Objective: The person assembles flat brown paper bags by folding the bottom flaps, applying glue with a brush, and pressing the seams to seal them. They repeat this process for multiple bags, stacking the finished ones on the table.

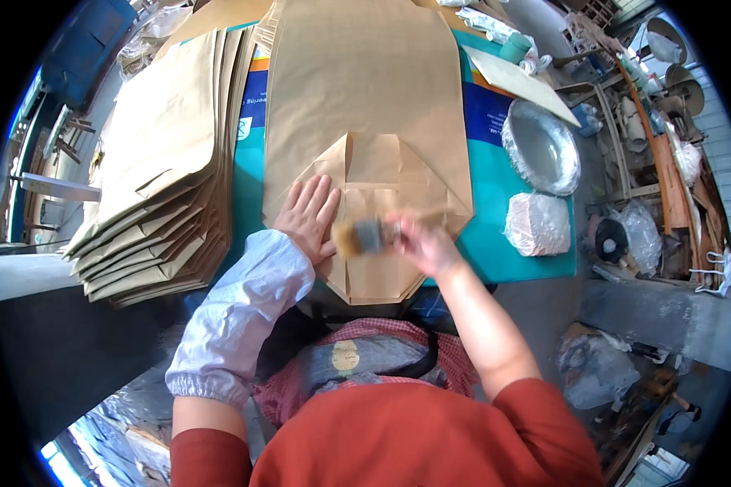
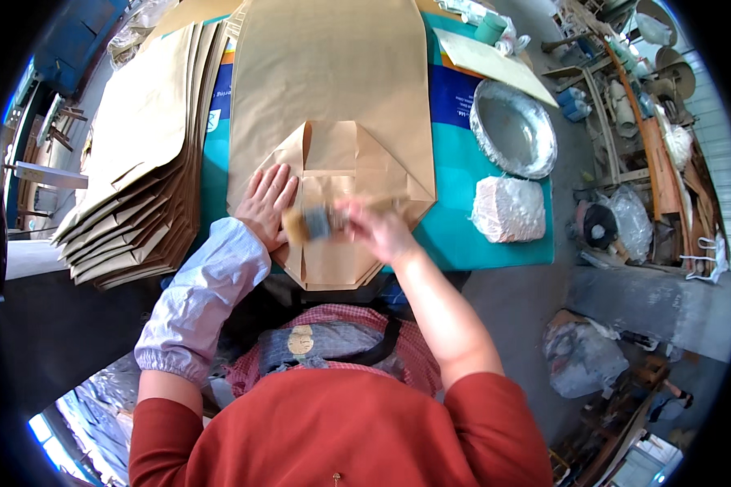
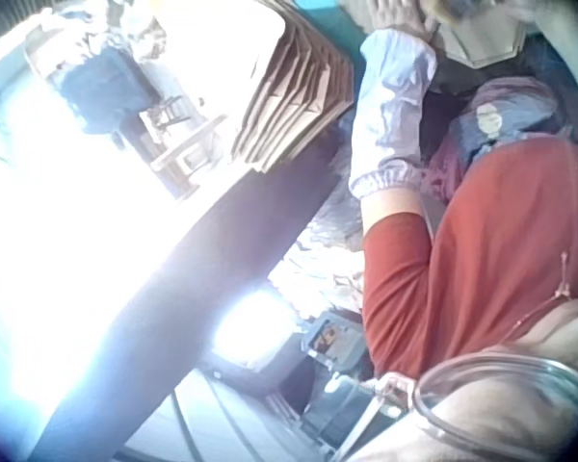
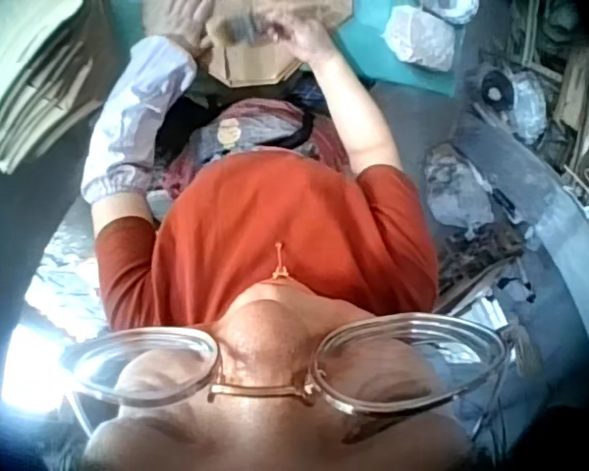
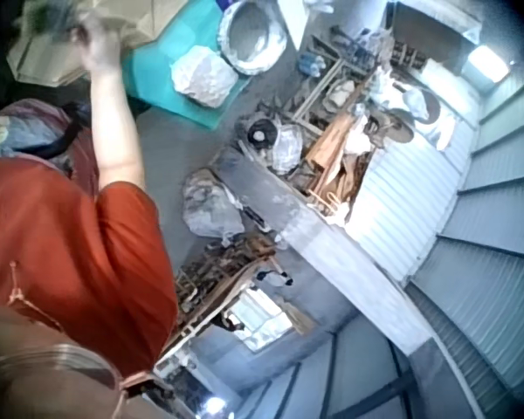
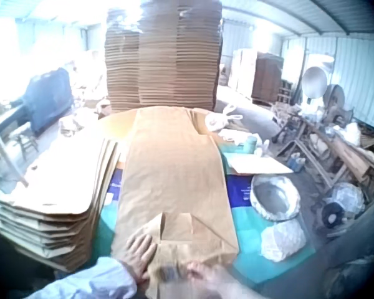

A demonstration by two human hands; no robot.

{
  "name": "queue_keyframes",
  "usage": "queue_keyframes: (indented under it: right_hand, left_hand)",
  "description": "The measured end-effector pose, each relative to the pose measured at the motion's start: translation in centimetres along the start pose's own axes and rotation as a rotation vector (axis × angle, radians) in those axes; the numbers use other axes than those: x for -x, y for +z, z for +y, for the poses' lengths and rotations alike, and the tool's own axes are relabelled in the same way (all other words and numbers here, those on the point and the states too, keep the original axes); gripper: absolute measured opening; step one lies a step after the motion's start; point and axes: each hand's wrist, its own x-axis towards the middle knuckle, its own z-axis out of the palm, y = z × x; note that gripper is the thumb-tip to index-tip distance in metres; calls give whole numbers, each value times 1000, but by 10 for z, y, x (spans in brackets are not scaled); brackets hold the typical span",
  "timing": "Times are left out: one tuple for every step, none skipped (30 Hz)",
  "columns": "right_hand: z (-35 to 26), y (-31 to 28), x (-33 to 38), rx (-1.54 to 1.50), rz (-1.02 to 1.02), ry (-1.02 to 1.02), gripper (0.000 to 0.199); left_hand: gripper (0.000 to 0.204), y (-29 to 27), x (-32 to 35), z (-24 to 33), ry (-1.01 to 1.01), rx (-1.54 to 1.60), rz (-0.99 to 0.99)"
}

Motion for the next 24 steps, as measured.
queue_keyframes:
  right_hand:
    - [-6,9,25,80,1,-43,27]
    - [-15,15,41,151,-8,-79,24]
    - [-26,14,55,273,32,-159,22]
    - [-41,12,69,396,69,-238,20]
    - [-66,22,79,817,81,-414,18]
    - [-82,31,83,1209,11,-619,19]
    - [-86,35,82,1423,-88,-694,20]
    - [-87,41,82,1642,-188,-766,23]
    - [-76,41,83,1696,-259,-700,25]
    - [-64,44,86,1759,-312,-692,24]
    - [-55,47,90,1742,-328,-708,22]
    - [-48,49,93,1725,-344,-723,20]
    - [-42,48,96,1721,-362,-739,21]
    - [-38,50,99,1685,-376,-737,22]
    - [-34,53,101,1662,-385,-736,22]
    - [-30,54,102,1639,-394,-734,22]
    - [-25,55,100,1567,-408,-754,21]
    - [-26,55,99,1495,-422,-712,21]
    - [-28,55,96,1422,-435,-669,20]
    - [-31,57,91,1347,-452,-628,19]
    - [-38,66,83,1246,-469,-711,17]
    - [-43,70,73,1184,-457,-737,17]
    - [-46,82,61,1171,-447,-772,19]
    - [-47,94,50,1166,-421,-805,20]
  left_hand:
    - [90,4,-4,0,-20,68,42]
    - [92,3,-7,-2,-37,66,39]
    - [93,1,-10,-3,-41,69,26]
    - [94,-1,-12,-3,-47,73,13]
    - [93,-2,-14,-3,-48,65,28]
    - [92,-1,-16,-2,-48,61,36]
    - [90,1,-17,-2,-50,57,44]
    - [89,1,-17,-1,-47,55,55]
    - [84,0,-17,0,-52,53,56]
    - [83,-1,-18,1,-42,41,75]
    - [81,1,-17,1,-42,33,86]
    - [80,3,-16,1,-42,24,97]
    - [79,4,-16,2,-51,29,108]
    - [79,3,-17,2,-50,26,97]
    - [78,3,-18,2,-50,22,86]
    - [78,3,-18,2,-49,19,75]
    - [76,3,-16,2,-42,9,95]
    - [73,4,-17,1,-18,52,99]
    - [71,6,-20,-3,6,96,103]
    - [68,8,-23,-11,26,138,106]
    - [59,18,-26,-25,30,290,113]
    - [46,28,-29,-39,65,498,174]
    - [41,40,-32,-51,70,617,207]
    - [36,45,-35,-56,88,741,241]
